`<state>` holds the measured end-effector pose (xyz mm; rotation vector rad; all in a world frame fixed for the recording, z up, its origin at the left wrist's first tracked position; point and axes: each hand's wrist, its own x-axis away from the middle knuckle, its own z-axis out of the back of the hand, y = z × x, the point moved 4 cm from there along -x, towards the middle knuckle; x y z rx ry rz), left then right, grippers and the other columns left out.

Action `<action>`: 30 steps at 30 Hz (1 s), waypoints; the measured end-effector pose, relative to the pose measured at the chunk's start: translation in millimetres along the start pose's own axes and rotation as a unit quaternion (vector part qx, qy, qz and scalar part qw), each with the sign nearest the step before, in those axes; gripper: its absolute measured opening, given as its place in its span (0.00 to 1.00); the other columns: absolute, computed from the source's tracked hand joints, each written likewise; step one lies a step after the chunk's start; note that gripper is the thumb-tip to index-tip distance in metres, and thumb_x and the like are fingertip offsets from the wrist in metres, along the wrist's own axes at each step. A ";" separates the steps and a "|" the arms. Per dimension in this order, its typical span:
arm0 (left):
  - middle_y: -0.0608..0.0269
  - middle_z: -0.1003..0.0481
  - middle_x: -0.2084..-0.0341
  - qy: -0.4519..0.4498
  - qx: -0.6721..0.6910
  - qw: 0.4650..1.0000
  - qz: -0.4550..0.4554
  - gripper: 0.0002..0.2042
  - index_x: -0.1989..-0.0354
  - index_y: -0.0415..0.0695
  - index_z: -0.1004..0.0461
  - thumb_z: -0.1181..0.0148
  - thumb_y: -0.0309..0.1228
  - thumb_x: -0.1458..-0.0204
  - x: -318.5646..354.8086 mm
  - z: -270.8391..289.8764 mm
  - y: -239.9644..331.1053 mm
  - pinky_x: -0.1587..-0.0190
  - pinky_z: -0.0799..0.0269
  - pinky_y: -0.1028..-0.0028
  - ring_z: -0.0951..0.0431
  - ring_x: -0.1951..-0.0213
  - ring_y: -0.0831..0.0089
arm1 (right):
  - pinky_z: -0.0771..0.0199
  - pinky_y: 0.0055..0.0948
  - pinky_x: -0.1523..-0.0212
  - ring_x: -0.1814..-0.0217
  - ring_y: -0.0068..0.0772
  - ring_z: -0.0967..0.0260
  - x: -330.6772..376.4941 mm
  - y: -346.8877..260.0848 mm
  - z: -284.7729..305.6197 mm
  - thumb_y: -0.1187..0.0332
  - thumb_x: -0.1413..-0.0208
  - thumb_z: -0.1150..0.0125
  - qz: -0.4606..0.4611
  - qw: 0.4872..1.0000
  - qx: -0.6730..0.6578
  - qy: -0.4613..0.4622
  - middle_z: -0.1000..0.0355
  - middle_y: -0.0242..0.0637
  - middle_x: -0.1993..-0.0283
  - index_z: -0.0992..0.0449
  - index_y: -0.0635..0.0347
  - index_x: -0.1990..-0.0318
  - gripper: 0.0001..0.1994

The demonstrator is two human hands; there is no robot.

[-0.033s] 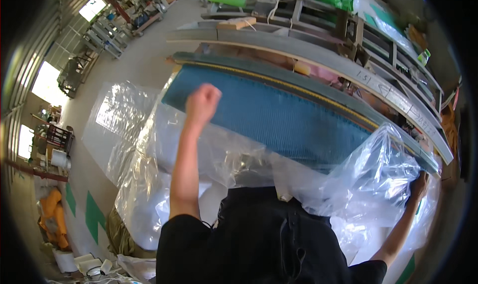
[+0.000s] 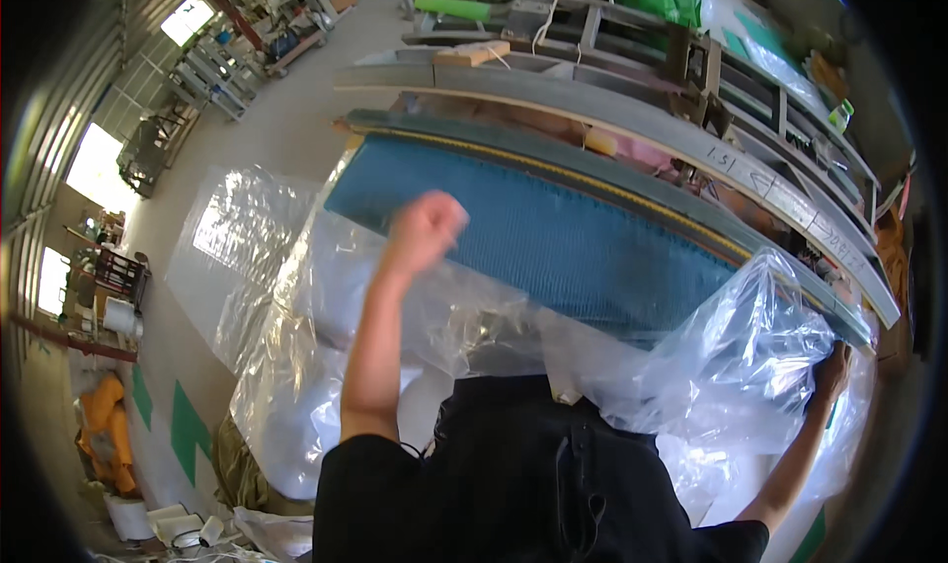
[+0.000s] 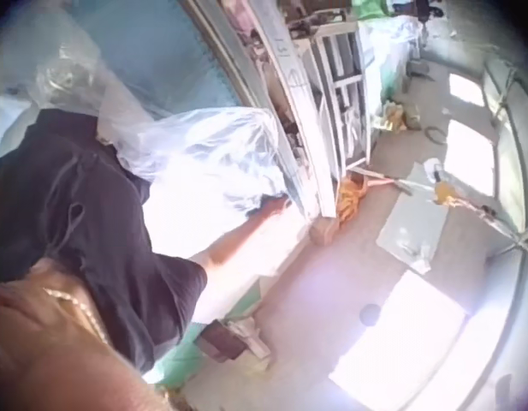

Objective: The person covers a foam pad with plastic sheeting by unfolding the plastic, stretching it over the pad, and smoothing it down by hand.

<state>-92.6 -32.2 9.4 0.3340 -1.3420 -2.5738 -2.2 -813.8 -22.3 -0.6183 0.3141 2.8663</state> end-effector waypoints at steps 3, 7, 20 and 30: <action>0.61 0.25 0.71 -0.484 0.215 0.844 0.080 0.10 0.58 0.38 0.29 0.45 0.26 0.49 91.2 -100.7 43.7 0.66 0.27 0.74 0.24 0.70 0.75 | 0.36 0.41 0.50 0.47 0.50 0.37 -1.2 29.3 -17.4 0.76 0.51 0.59 0.005 0.998 -0.052 0.024 0.33 0.44 0.49 0.31 0.55 0.55 0.15; 0.54 0.24 0.65 -0.578 -0.053 0.813 -0.035 0.18 0.55 0.38 0.29 0.41 0.36 0.52 137.4 -206.4 5.7 0.60 0.28 0.69 0.23 0.64 0.64 | 0.40 0.36 0.42 0.41 0.46 0.39 -9.8 52.2 -49.7 0.79 0.53 0.60 0.034 0.988 -0.147 0.038 0.34 0.49 0.46 0.33 0.63 0.47 0.22; 0.45 0.28 0.63 -0.346 -0.133 0.916 -0.155 0.12 0.59 0.45 0.30 0.52 0.32 0.50 136.3 -293.6 -59.2 0.57 0.34 0.56 0.28 0.59 0.50 | 0.30 0.35 0.58 0.57 0.42 0.29 2.0 3.4 -0.3 0.63 0.48 0.49 -0.037 0.977 -0.209 0.035 0.27 0.33 0.59 0.26 0.48 0.61 0.09; 0.54 0.23 0.68 -0.287 -0.093 0.951 0.068 0.13 0.55 0.41 0.28 0.49 0.29 0.48 96.5 -166.1 -20.9 0.66 0.26 0.70 0.21 0.67 0.68 | 0.31 0.44 0.59 0.55 0.50 0.30 -14.1 13.1 -15.8 0.61 0.49 0.54 -0.122 0.986 -0.104 -0.050 0.27 0.42 0.58 0.29 0.42 0.58 0.11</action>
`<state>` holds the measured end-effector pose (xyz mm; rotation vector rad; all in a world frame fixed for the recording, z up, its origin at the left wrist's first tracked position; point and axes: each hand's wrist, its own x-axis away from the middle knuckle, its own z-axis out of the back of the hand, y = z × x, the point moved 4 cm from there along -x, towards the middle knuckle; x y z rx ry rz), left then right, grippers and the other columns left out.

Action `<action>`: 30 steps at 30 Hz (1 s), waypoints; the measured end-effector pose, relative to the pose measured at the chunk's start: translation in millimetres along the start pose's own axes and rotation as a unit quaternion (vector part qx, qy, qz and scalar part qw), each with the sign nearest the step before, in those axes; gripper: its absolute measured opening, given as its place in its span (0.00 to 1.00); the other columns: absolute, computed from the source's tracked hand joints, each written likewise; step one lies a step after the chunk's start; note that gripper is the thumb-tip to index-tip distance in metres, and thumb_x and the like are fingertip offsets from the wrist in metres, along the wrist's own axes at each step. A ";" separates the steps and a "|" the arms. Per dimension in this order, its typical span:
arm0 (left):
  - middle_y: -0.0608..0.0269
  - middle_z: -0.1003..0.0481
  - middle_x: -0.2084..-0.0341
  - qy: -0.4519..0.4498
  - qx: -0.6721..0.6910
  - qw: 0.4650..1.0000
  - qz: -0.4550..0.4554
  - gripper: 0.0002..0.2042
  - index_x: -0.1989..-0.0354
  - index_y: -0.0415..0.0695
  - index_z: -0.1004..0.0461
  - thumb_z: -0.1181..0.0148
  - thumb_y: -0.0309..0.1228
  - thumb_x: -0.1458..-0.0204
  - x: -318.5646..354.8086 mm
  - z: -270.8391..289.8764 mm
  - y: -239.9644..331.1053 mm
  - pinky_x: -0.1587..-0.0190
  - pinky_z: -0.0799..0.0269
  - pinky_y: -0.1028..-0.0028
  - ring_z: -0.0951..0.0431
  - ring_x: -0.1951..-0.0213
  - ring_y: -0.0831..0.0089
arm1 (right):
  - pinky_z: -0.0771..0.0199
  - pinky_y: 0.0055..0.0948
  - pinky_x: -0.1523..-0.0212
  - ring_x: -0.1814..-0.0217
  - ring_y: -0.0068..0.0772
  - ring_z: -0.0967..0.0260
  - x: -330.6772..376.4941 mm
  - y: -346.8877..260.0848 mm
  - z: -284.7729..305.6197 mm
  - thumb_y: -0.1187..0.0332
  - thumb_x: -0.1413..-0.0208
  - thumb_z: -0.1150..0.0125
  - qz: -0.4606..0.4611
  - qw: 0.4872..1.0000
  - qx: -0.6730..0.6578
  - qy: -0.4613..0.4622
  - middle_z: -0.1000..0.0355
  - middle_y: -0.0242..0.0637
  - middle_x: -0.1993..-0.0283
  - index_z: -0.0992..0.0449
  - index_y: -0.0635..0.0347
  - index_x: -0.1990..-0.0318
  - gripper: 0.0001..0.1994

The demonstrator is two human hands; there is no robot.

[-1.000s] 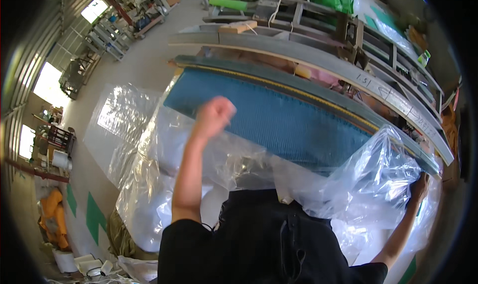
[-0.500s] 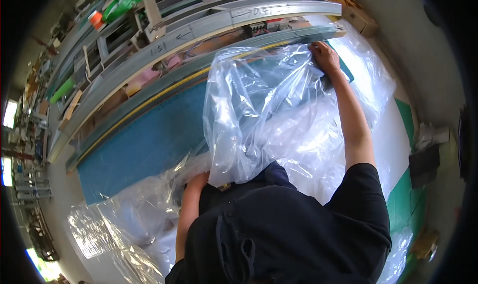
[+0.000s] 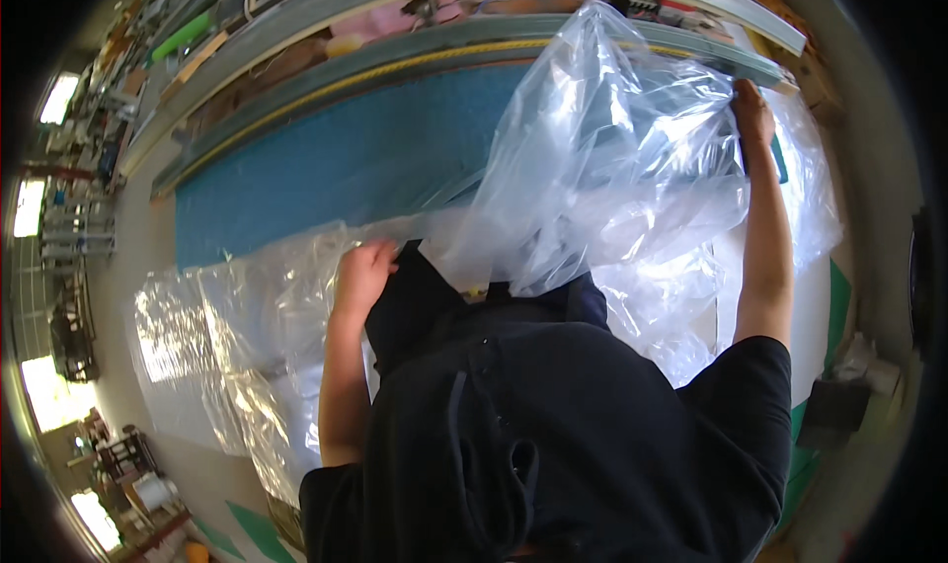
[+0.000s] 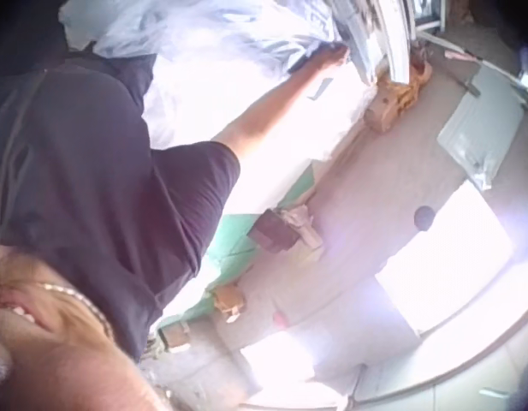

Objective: The person covers a foam pad with plastic sheeting by unfolding the plastic, stretching it over the pad, and smoothing it down by hand.

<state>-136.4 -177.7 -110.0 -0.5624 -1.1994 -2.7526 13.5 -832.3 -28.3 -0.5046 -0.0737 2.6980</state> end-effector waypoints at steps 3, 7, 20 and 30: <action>0.51 0.28 0.56 -0.079 -0.004 0.985 -0.152 0.23 0.46 0.42 0.34 0.43 0.29 0.53 1.4 -46.2 -11.9 0.56 0.29 0.69 0.26 0.55 0.63 | 0.31 0.45 0.59 0.54 0.49 0.30 -5.1 3.0 -0.9 0.59 0.47 0.55 0.003 1.000 0.030 -0.003 0.27 0.42 0.57 0.29 0.43 0.58 0.12; 0.48 0.30 0.53 -0.008 -0.084 0.972 -0.221 0.27 0.42 0.51 0.38 0.44 0.27 0.55 -12.1 -110.4 -22.2 0.48 0.36 0.66 0.31 0.49 0.54 | 0.32 0.45 0.57 0.53 0.49 0.31 -5.7 7.9 -1.2 0.55 0.44 0.60 -0.059 0.996 0.064 0.006 0.28 0.42 0.56 0.29 0.44 0.57 0.14; 0.58 0.26 0.68 0.604 -0.050 0.782 -0.144 0.13 0.59 0.37 0.30 0.55 0.32 0.46 169.9 211.7 133.8 0.66 0.28 0.64 0.25 0.70 0.64 | 0.36 0.43 0.52 0.47 0.49 0.37 -67.4 102.2 -83.1 0.55 0.46 0.57 0.012 0.999 -0.012 -0.038 0.35 0.39 0.46 0.35 0.45 0.49 0.17; 0.60 0.37 0.48 0.150 0.475 0.855 -0.142 0.25 0.41 0.43 0.43 0.49 0.40 0.44 68.9 20.7 -91.4 0.47 0.37 0.68 0.35 0.49 0.68 | 0.35 0.44 0.50 0.49 0.52 0.34 -67.3 111.2 -84.4 0.46 0.42 0.68 -0.075 0.996 0.040 -0.033 0.31 0.45 0.51 0.29 0.45 0.52 0.23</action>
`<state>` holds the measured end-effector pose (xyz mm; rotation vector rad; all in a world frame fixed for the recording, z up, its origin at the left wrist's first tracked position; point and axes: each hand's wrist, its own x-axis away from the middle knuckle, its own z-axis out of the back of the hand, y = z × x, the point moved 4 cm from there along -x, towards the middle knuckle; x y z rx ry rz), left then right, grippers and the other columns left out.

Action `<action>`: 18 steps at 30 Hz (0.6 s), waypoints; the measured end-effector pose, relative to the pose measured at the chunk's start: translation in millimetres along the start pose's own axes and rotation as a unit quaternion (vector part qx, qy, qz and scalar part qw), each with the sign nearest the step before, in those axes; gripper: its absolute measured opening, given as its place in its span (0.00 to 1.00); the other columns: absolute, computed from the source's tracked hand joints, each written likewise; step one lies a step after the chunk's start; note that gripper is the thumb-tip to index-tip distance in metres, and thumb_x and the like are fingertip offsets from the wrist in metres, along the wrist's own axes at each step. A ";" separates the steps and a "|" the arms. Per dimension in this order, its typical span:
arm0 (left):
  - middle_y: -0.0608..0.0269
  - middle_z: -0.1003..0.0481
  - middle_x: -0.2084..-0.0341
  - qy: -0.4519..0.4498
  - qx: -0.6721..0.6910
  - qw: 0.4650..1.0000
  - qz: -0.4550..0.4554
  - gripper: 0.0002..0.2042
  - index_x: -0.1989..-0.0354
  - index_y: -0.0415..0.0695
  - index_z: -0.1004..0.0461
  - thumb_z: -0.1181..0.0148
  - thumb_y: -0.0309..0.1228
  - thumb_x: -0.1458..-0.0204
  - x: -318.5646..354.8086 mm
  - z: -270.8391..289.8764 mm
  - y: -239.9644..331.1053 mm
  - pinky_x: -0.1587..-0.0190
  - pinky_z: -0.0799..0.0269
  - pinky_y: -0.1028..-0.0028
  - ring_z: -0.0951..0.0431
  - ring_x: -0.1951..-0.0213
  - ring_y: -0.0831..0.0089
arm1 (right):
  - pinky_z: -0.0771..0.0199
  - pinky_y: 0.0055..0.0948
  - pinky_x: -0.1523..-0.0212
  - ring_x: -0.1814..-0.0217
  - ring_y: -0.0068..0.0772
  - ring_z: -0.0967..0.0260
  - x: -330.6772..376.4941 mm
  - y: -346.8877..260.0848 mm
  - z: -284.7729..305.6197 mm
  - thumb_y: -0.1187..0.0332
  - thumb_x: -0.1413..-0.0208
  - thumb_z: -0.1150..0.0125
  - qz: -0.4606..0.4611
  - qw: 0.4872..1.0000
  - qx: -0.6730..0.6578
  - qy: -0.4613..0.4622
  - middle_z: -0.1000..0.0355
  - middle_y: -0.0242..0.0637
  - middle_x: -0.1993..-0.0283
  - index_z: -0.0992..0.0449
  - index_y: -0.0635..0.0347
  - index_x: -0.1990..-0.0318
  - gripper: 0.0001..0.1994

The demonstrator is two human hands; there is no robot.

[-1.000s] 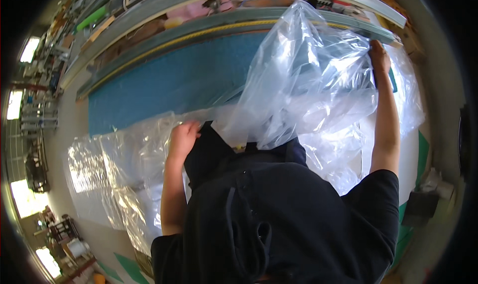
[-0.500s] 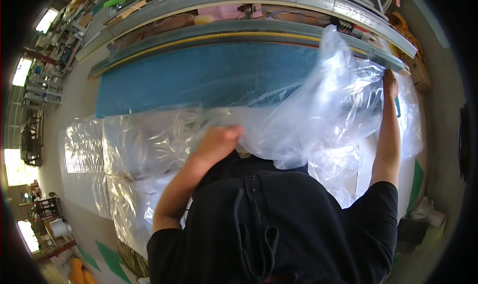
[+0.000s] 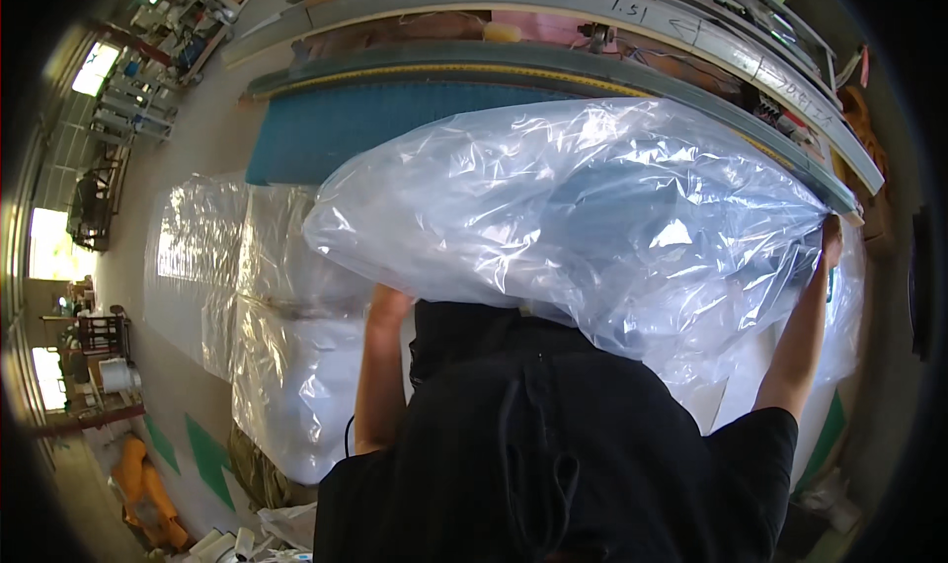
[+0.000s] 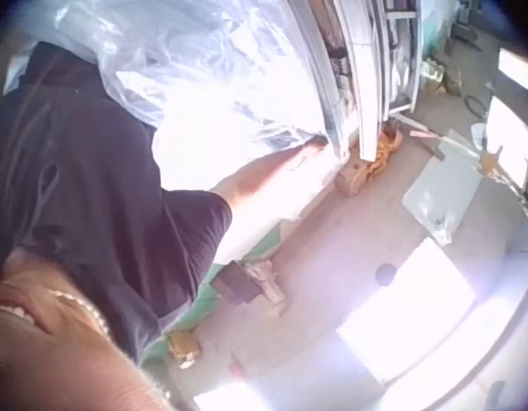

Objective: The person covers a foam pad with plastic sheeting by unfolding the plastic, stretching it over the pad, and smoothing it down by hand.

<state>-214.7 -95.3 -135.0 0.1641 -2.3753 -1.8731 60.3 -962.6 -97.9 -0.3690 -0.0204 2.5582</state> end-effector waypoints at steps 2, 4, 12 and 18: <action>0.63 0.35 0.51 -0.072 -0.232 0.970 0.001 0.23 0.41 0.46 0.43 0.50 0.38 0.44 11.5 -11.0 -32.6 0.51 0.34 0.69 0.32 0.53 0.69 | 0.35 0.44 0.50 0.49 0.52 0.34 4.1 -9.2 12.7 0.47 0.42 0.68 0.012 1.000 0.011 0.005 0.31 0.45 0.51 0.29 0.45 0.52 0.23; 0.62 0.33 0.53 -0.097 -0.347 0.933 -0.003 0.22 0.43 0.46 0.40 0.49 0.37 0.46 0.5 -25.5 -42.6 0.53 0.33 0.69 0.31 0.54 0.68 | 0.35 0.44 0.50 0.49 0.52 0.34 7.9 -2.0 23.0 0.47 0.42 0.68 0.017 1.000 0.019 0.014 0.31 0.45 0.51 0.29 0.45 0.52 0.23; 0.59 0.26 0.63 0.111 -0.629 0.717 -0.278 0.17 0.53 0.43 0.30 0.42 0.32 0.52 -28.6 7.4 165.8 0.60 0.30 0.69 0.26 0.61 0.65 | 0.34 0.43 0.51 0.50 0.52 0.34 11.9 14.2 20.2 0.48 0.42 0.68 0.038 0.999 0.015 0.017 0.31 0.45 0.51 0.29 0.45 0.53 0.22; 0.64 0.28 0.73 0.505 -0.218 0.724 -0.415 0.10 0.64 0.40 0.30 0.49 0.34 0.46 42.3 166.8 359.1 0.71 0.31 0.75 0.30 0.79 0.72 | 0.34 0.43 0.51 0.50 0.52 0.34 15.8 -7.3 23.7 0.49 0.41 0.68 0.056 0.998 0.013 0.021 0.31 0.44 0.51 0.29 0.46 0.53 0.22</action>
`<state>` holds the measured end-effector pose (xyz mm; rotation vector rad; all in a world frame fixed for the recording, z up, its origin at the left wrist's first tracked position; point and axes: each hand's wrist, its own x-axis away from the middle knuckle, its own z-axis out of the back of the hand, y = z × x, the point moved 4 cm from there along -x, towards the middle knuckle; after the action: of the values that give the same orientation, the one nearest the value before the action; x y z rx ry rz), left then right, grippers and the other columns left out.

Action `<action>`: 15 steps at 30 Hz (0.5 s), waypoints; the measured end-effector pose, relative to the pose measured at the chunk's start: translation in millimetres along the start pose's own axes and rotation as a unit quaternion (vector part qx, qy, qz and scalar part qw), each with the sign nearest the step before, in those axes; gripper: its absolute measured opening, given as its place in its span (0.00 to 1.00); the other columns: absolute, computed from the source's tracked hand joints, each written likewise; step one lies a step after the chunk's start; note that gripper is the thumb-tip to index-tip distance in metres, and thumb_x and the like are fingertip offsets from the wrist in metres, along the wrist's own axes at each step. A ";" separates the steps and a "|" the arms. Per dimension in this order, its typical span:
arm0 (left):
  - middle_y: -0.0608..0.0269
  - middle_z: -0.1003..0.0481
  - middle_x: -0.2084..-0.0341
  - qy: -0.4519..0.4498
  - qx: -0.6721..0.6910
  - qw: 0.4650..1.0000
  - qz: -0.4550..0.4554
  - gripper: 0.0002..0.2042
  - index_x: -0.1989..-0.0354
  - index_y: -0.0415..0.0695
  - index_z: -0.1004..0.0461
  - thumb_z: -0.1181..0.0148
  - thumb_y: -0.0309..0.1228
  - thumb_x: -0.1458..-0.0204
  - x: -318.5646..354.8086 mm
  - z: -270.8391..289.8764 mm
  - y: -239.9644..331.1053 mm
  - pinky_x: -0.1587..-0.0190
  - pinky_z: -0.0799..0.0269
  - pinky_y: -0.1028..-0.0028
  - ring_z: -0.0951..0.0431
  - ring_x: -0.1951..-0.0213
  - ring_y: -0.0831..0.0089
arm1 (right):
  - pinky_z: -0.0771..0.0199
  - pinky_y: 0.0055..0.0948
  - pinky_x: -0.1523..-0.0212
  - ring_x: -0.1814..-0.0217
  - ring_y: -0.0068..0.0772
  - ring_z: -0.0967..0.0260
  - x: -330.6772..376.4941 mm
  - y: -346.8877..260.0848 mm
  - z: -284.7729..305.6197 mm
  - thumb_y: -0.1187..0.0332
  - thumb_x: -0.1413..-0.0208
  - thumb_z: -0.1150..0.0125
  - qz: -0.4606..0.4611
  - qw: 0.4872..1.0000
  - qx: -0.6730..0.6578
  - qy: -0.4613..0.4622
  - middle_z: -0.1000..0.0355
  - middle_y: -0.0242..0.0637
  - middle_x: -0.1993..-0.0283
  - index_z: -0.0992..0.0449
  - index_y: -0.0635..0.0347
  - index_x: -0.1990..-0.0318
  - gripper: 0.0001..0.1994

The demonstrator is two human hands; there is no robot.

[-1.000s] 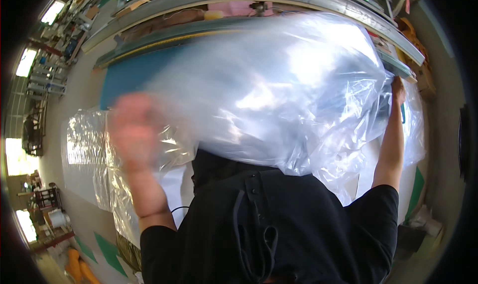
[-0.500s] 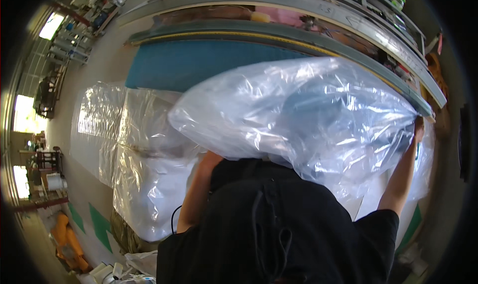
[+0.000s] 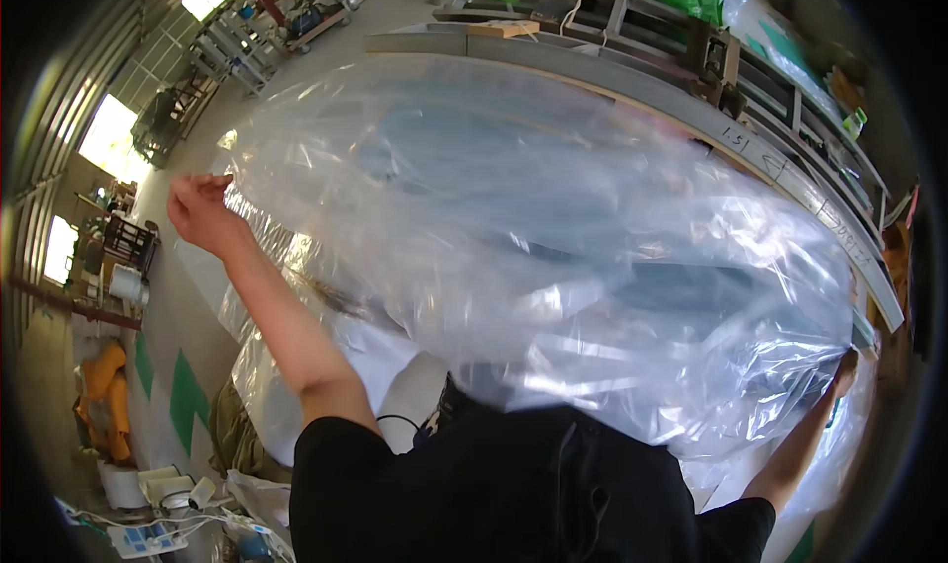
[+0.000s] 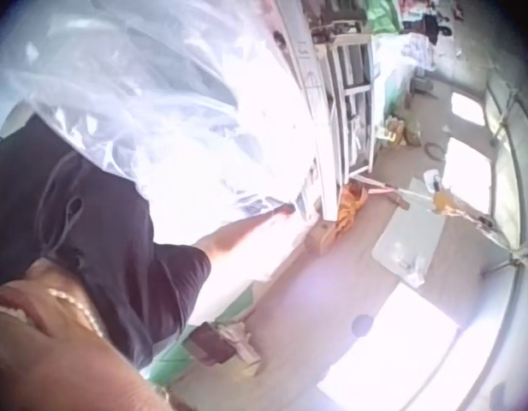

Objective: The person covers a foam pad with plastic sheeting by unfolding the plastic, stretching it over the pad, and smoothing it down by hand.

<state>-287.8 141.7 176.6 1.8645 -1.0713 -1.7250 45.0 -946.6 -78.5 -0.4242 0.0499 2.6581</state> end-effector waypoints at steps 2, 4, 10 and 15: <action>0.60 0.27 0.67 0.052 0.120 0.989 0.070 0.15 0.58 0.39 0.32 0.49 0.37 0.47 34.9 3.0 -57.4 0.61 0.30 0.73 0.27 0.68 0.71 | 0.34 0.43 0.51 0.50 0.52 0.34 3.7 1.9 3.6 0.49 0.41 0.68 0.001 1.000 0.010 0.002 0.31 0.44 0.51 0.29 0.46 0.53 0.21; 0.60 0.27 0.67 -0.034 0.059 0.980 0.185 0.14 0.59 0.39 0.31 0.48 0.36 0.48 114.6 -16.7 -102.1 0.61 0.30 0.72 0.27 0.67 0.71 | 0.34 0.43 0.51 0.50 0.52 0.34 0.2 -7.6 6.7 0.50 0.41 0.67 0.004 1.000 0.002 0.004 0.31 0.44 0.52 0.29 0.46 0.53 0.21; 0.60 0.25 0.66 -0.456 -0.075 0.844 0.273 0.13 0.61 0.42 0.28 0.45 0.36 0.52 307.1 -56.6 -143.8 0.60 0.29 0.70 0.25 0.66 0.70 | 0.34 0.43 0.51 0.51 0.51 0.33 2.5 -33.0 2.4 0.50 0.41 0.67 0.035 0.999 -0.009 0.009 0.31 0.44 0.52 0.29 0.46 0.53 0.21; 0.60 0.24 0.66 -0.419 -0.155 0.871 0.203 0.11 0.63 0.45 0.25 0.42 0.35 0.55 207.7 -81.1 -159.4 0.59 0.29 0.68 0.24 0.64 0.69 | 0.34 0.42 0.52 0.51 0.51 0.33 11.7 -25.8 -4.1 0.51 0.41 0.67 0.046 0.999 -0.012 0.018 0.30 0.44 0.52 0.29 0.46 0.53 0.20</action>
<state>-176.0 71.7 -63.6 0.5870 -1.2403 -2.2888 47.4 -918.8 -85.1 -0.4899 0.0494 2.7445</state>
